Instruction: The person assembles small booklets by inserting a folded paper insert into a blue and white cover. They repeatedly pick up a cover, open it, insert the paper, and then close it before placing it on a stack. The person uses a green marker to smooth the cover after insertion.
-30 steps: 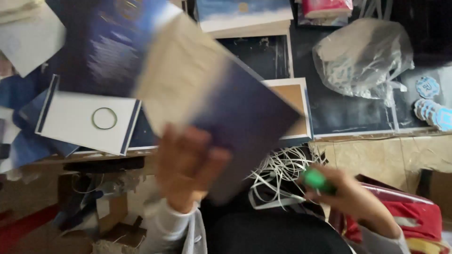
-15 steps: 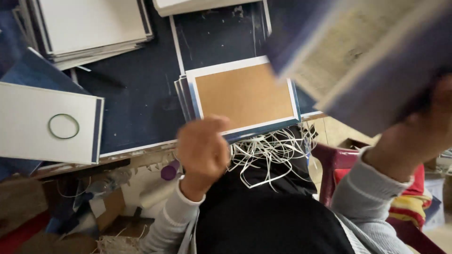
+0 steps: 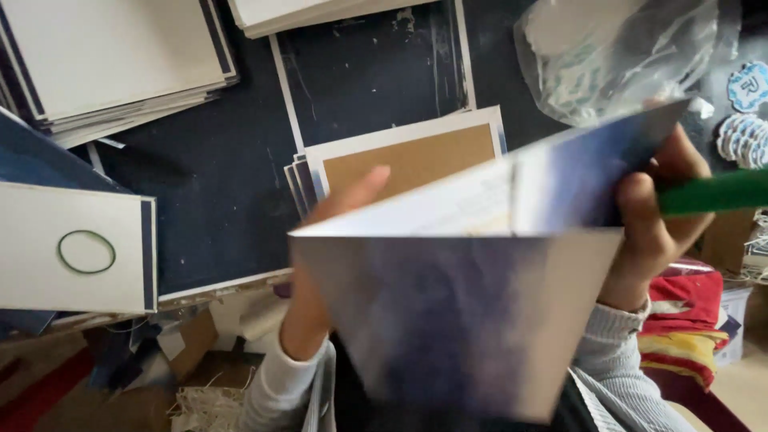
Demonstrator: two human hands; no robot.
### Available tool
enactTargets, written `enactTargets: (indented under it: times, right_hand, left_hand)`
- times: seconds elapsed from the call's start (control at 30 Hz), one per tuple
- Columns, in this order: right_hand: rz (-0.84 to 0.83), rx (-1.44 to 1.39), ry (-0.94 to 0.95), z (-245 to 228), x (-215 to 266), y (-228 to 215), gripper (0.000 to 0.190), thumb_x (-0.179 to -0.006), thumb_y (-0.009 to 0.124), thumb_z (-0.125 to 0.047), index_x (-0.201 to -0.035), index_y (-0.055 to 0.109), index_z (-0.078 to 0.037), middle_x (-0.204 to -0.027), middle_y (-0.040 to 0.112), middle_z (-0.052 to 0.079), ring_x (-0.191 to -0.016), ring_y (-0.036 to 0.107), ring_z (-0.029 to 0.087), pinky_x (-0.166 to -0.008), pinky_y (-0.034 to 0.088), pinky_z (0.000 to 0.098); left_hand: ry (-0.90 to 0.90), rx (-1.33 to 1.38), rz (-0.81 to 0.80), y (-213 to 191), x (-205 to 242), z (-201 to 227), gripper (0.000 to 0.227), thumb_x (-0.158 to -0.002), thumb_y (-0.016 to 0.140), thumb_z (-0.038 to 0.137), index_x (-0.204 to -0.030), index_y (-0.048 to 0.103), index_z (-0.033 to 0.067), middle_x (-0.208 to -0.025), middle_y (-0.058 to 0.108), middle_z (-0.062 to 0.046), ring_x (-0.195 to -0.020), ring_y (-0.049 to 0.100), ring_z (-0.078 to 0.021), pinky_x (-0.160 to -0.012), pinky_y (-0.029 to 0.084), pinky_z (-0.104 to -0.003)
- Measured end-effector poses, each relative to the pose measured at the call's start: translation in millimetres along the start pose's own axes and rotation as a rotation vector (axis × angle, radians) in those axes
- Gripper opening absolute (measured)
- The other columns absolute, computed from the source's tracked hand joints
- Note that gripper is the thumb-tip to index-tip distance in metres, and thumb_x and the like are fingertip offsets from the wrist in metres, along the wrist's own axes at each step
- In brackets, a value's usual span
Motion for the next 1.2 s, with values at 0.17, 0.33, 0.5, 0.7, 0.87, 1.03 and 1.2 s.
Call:
enactTargets:
  times: [0.17,0.33,0.5,0.7,0.87,1.03,1.2]
  right_hand:
    - [-0.071,-0.096,0.007,10,9,-19,0.067,-0.102,0.066,-0.031,-0.163,0.053,-0.007,-0.096,0.047,0.004,-0.073,0.039,0.01,-0.068,0.032,0.0263]
    - [-0.363,-0.14,-0.14,-3,28,-4,0.066,-0.104,0.048,-0.031,-0.169,0.042,-0.021,-0.057,0.022,-0.001,-0.044,0.021,0.011,-0.046,0.023,0.0362]
    - [-0.208,-0.195,-0.012,18,86,-27,0.068,-0.094,0.072,-0.032,-0.161,0.06,-0.024,-0.079,0.056,0.016,-0.055,0.047,0.02,-0.051,0.045,0.0384]
    - [0.123,0.073,0.345,22,78,5,0.074,-0.09,0.08,-0.017,-0.159,0.058,-0.001,-0.131,0.074,0.021,-0.1,0.071,0.016,-0.091,0.054,0.0237]
    - [-0.321,0.742,0.033,-13,36,73,0.061,-0.097,0.093,-0.012,-0.151,0.066,0.001,-0.081,0.057,0.002,-0.07,0.051,0.011,-0.08,0.051,0.0291]
    - [-0.409,0.822,-0.06,-4,40,82,0.049,-0.096,0.092,-0.014,-0.139,0.072,-0.001,-0.091,0.074,0.007,-0.068,0.06,0.013,-0.072,0.055,0.0302]
    - [-0.486,0.852,-0.094,0,29,105,0.043,-0.099,0.088,-0.015,-0.136,0.074,0.002,-0.084,0.07,0.009,-0.06,0.05,0.014,-0.06,0.048,0.0314]
  left_hand:
    - [0.611,-0.992,-0.238,53,35,9,0.065,-0.113,0.046,0.056,-0.169,0.043,0.0222,-0.179,0.035,-0.007,-0.169,0.029,-0.0281,-0.138,0.018,-0.064]
    - [0.733,-1.135,-0.116,49,49,4,0.049,-0.12,0.049,0.036,-0.164,0.052,0.0146,-0.17,0.049,-0.015,-0.16,0.045,-0.0329,-0.133,0.03,-0.06]
    - [0.643,-0.492,-0.06,3,66,32,0.04,-0.116,0.049,0.028,-0.141,0.067,0.0028,-0.143,0.073,-0.016,-0.136,0.074,-0.0345,-0.116,0.058,-0.048]
    - [0.007,-0.305,0.359,-74,110,-47,0.051,-0.083,0.07,0.036,-0.117,0.076,-0.0006,-0.108,0.077,-0.013,-0.099,0.073,-0.0225,-0.093,0.056,-0.035]
    - [0.227,-0.59,0.408,-78,64,5,0.042,-0.083,0.092,0.03,-0.079,0.057,0.0079,-0.082,0.067,-0.002,-0.07,0.059,-0.0124,-0.067,0.045,-0.025]
    - [0.298,-0.695,0.277,-60,55,-4,0.028,-0.097,0.074,0.024,-0.082,0.059,0.0057,-0.078,0.062,-0.006,-0.061,0.055,-0.02,-0.061,0.045,-0.031]
    - [0.404,-0.716,0.263,-72,56,-29,0.03,-0.086,0.091,0.012,-0.08,0.064,-0.0004,-0.074,0.065,-0.013,-0.063,0.06,-0.0257,-0.064,0.05,-0.038]
Point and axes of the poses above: each hand's wrist, its own x-axis away from the middle knuckle, its own y-axis out of the palm, z = x × y, the point moved 10 cm from there along -x, towards the middle knuckle
